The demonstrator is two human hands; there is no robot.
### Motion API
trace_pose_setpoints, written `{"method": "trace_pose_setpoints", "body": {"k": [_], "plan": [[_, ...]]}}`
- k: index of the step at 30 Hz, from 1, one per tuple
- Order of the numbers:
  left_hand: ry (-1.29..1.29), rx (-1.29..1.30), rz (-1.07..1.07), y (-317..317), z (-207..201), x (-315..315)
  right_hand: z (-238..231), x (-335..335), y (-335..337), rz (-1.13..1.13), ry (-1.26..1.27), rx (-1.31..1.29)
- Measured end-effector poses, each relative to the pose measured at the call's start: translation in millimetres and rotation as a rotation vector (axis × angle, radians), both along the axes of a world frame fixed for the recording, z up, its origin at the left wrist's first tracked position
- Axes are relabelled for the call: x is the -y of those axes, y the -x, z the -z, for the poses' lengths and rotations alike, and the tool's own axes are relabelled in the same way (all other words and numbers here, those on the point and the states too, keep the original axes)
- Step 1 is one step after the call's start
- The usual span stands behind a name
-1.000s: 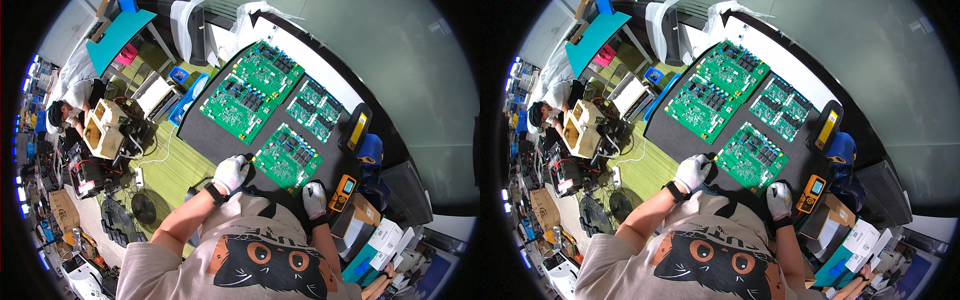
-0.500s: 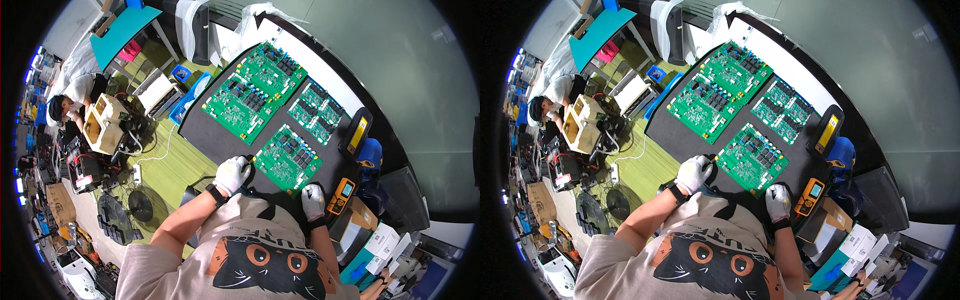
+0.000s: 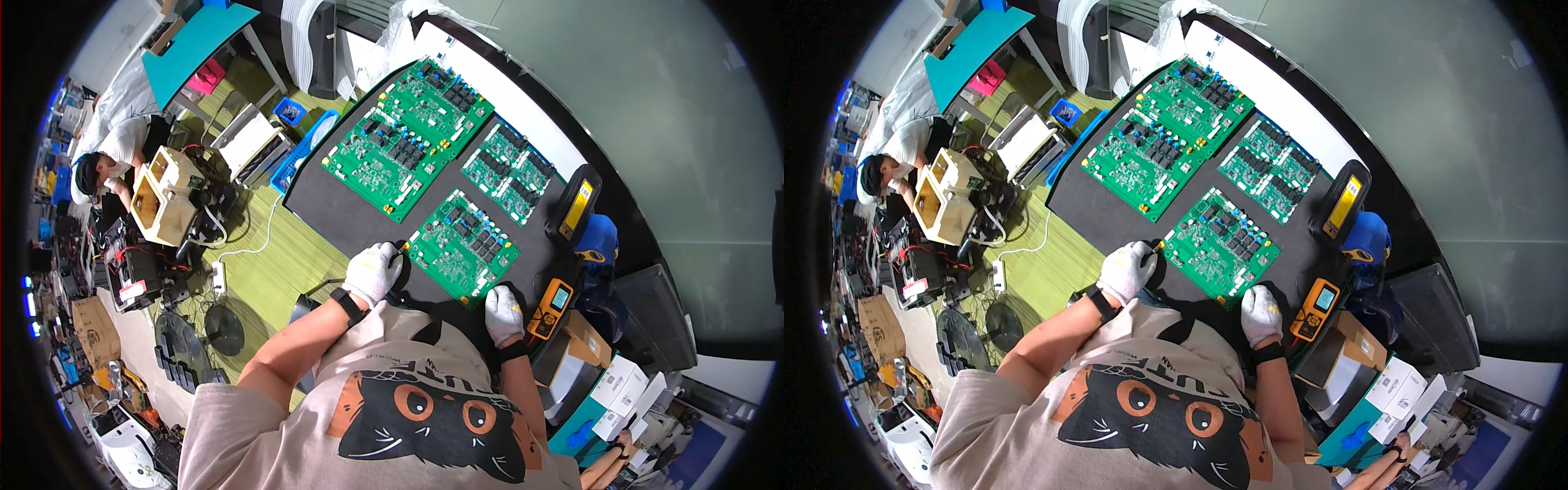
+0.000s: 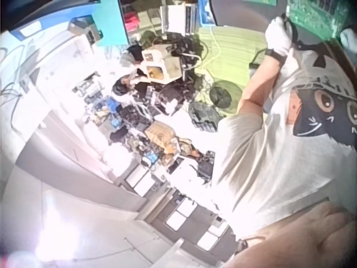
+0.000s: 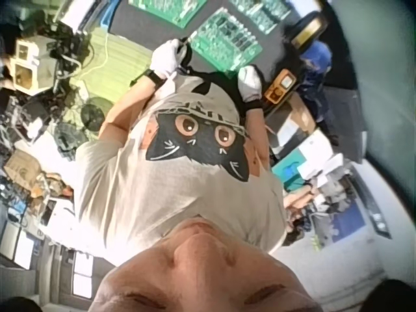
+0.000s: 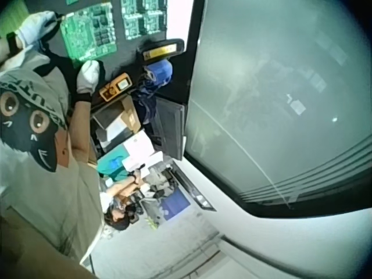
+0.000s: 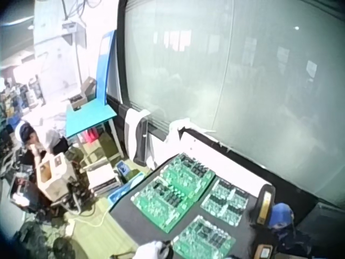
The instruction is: The person uses a multimeter probe to test various points on a circuit board, then moves the probe to test a second and third circuit board.
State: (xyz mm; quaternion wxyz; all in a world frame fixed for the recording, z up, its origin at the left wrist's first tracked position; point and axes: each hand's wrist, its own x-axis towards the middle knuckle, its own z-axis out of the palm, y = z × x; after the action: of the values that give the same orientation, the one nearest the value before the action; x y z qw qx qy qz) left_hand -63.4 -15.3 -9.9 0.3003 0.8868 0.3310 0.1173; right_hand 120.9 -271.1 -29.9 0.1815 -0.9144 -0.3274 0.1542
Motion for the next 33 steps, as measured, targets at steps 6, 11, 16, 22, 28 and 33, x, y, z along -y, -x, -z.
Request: {"method": "trace_pose_setpoints", "body": {"k": [6,11,16,22,28,33], "plan": [[-0.019,0.041,-0.013,-2.4,0.9,-11.7,-1.3,-7.8,-3.2,-0.084,0.209,-0.018],[0.001,0.022,-0.01,-1.9,-1.4,-16.4,-6.3,-9.8,0.9,-0.186,0.188,0.021],[0.059,0.021,0.009,-2.1,-5.7,-20.2,-2.5,-16.2,-2.6,0.063,0.106,-0.117],[0.218,-0.031,0.023,2.8,-13.0,-27.4,-5.4,-15.1,-6.8,0.105,0.089,-0.26],[0.122,0.025,0.078,-9.6,-13.1,-17.0,-1.3,-14.6,-3.8,0.051,0.101,-0.137],[0.137,-0.018,0.019,-18.0,-3.0,-14.6,9.4,-8.1,-5.0,-0.003,0.093,-0.105]]}}
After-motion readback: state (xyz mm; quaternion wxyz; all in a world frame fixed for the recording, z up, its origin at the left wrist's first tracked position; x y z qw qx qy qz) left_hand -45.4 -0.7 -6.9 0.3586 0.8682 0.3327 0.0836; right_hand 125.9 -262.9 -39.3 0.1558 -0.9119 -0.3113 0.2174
